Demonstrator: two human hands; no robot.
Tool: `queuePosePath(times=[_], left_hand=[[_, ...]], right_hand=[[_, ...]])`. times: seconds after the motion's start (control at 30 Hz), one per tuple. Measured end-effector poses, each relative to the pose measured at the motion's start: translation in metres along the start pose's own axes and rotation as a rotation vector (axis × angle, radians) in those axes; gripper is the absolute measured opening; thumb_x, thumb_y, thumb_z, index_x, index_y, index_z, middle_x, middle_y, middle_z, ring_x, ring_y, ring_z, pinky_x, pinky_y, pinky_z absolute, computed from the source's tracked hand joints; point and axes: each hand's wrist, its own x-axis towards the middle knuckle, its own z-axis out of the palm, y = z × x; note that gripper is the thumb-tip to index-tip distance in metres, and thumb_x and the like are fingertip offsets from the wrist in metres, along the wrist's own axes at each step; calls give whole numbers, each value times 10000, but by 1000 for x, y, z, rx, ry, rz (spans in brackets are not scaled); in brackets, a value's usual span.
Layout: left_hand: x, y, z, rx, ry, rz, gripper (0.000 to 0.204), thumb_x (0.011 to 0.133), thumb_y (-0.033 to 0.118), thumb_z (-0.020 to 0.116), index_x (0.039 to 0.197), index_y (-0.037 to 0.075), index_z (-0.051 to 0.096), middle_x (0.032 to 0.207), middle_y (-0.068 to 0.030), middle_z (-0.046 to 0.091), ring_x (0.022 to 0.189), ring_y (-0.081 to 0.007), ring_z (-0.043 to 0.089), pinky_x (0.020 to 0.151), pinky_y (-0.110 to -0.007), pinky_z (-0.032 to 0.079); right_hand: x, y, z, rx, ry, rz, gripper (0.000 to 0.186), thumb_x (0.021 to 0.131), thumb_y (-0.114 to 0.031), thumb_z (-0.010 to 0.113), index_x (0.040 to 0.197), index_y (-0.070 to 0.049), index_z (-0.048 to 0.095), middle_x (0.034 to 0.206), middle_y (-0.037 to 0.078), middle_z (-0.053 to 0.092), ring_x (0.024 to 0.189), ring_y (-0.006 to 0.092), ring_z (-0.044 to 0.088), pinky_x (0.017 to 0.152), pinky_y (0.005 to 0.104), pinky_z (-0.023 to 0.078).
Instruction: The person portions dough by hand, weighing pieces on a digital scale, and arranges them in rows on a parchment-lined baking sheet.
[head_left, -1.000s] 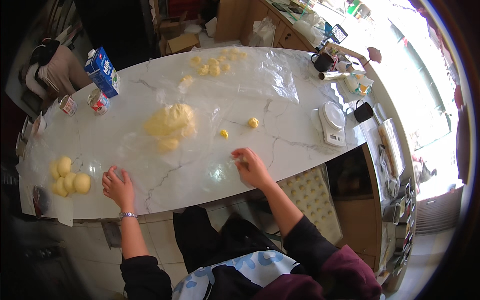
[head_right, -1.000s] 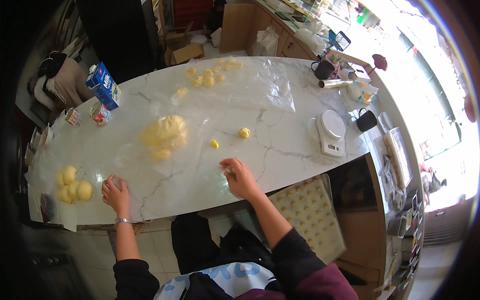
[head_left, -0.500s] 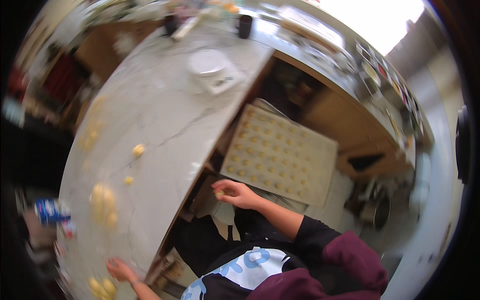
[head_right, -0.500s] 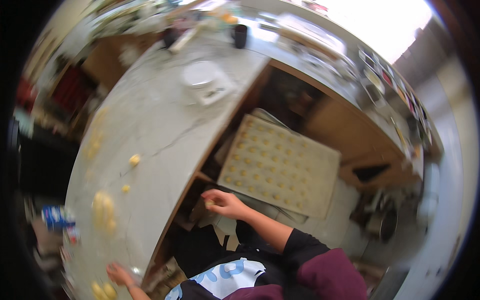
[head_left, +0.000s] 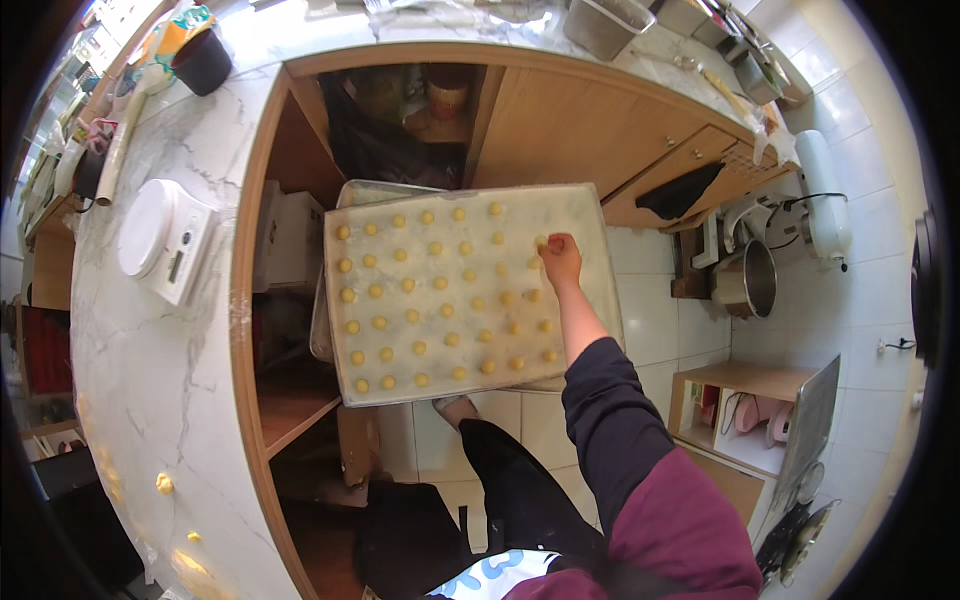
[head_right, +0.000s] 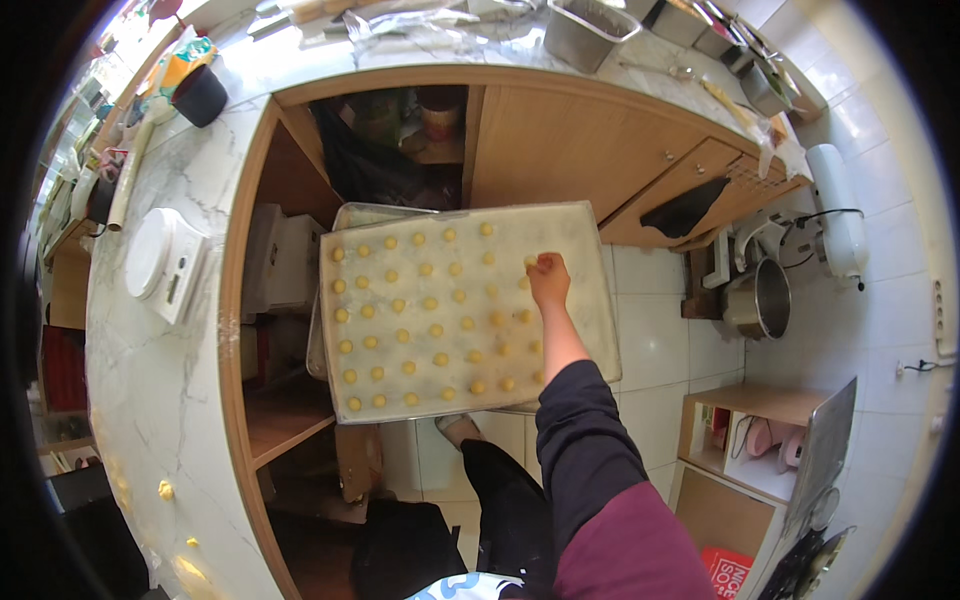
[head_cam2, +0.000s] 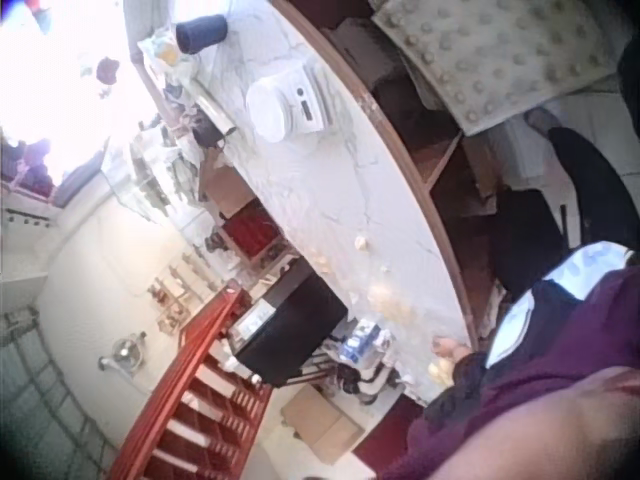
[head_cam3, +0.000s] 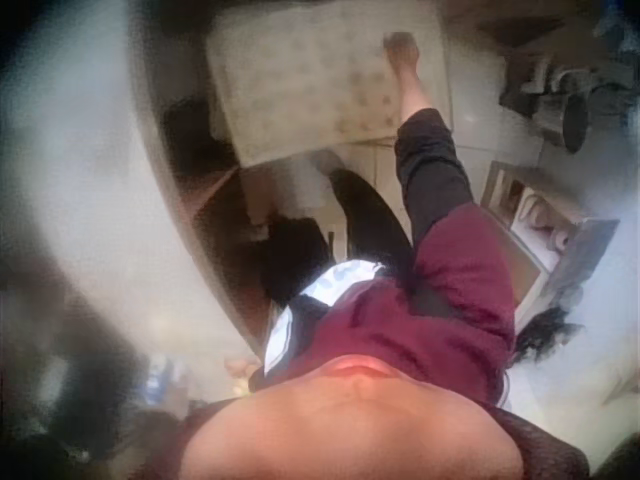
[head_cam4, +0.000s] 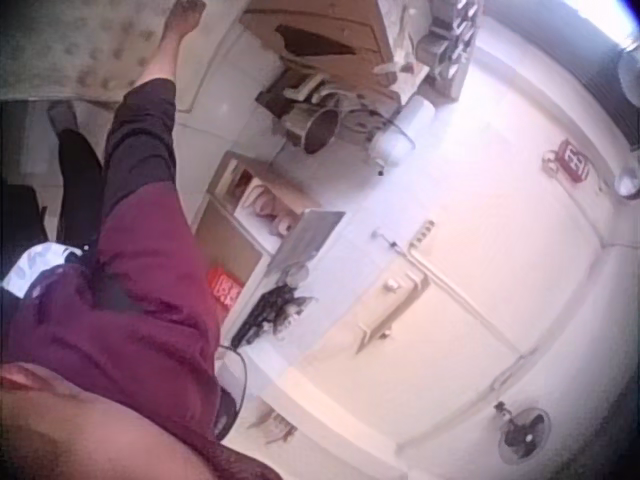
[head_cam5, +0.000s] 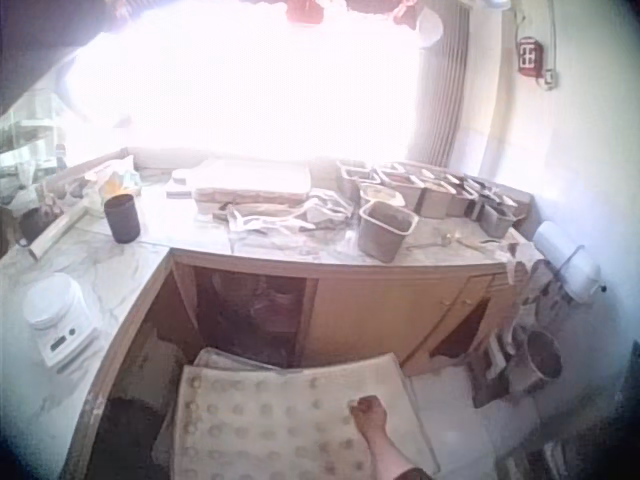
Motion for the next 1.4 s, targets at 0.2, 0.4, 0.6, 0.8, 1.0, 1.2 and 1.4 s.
queuePosePath(times=[0.2,0.4,0.6,0.8,1.0,1.2,1.4], left_hand=[[9,-4,6,-109,46,-50,418,926,340,439,1261,101,512,1230,-143,540,1141,-315,505,905,-473,426],[5,-11,22,-264,77,-159,423,916,374,450,1239,111,522,1229,-138,540,1129,-327,506,889,-477,427],[-1,-11,47,-501,171,-345,429,906,408,462,1216,121,533,1228,-132,540,1117,-338,506,874,-482,428],[-17,24,24,-544,280,-417,308,856,353,511,1082,144,511,1160,-86,526,1099,-308,492,811,-511,407],[-30,36,3,-645,252,-432,283,876,323,529,1086,137,493,1195,-73,483,1174,-281,420,929,-483,336],[-47,31,-7,-695,262,-448,265,871,284,541,1069,116,484,1184,-84,471,1184,-268,403,950,-454,313],[-42,45,-10,-707,285,-420,262,868,270,553,1065,115,478,1179,-92,468,1189,-269,403,938,-450,321]], right_hand=[[16,8,15,-142,-212,-261,296,770,18,589,1057,-26,647,963,128,672,862,196,650,734,285,515],[-13,-27,-5,-48,-203,-202,433,735,95,483,1113,-52,633,1093,128,642,909,219,645,777,303,521],[-143,-161,23,259,-432,-385,130,862,-73,620,977,-18,645,838,72,666,749,105,603,672,257,484],[-382,-320,73,270,-1297,-1092,92,841,-96,643,917,-47,662,924,108,640,893,278,588,742,351,483],[-493,-345,161,293,-1231,-1439,156,865,-51,561,1004,-36,630,1120,133,599,1070,312,541,900,393,455],[-466,-317,86,126,-1547,-1239,65,794,-116,682,845,-82,661,858,121,572,763,308,590,695,380,497],[-498,-339,123,249,-1246,-1537,89,788,-61,631,861,-68,580,893,137,521,821,316,554,736,388,470]])
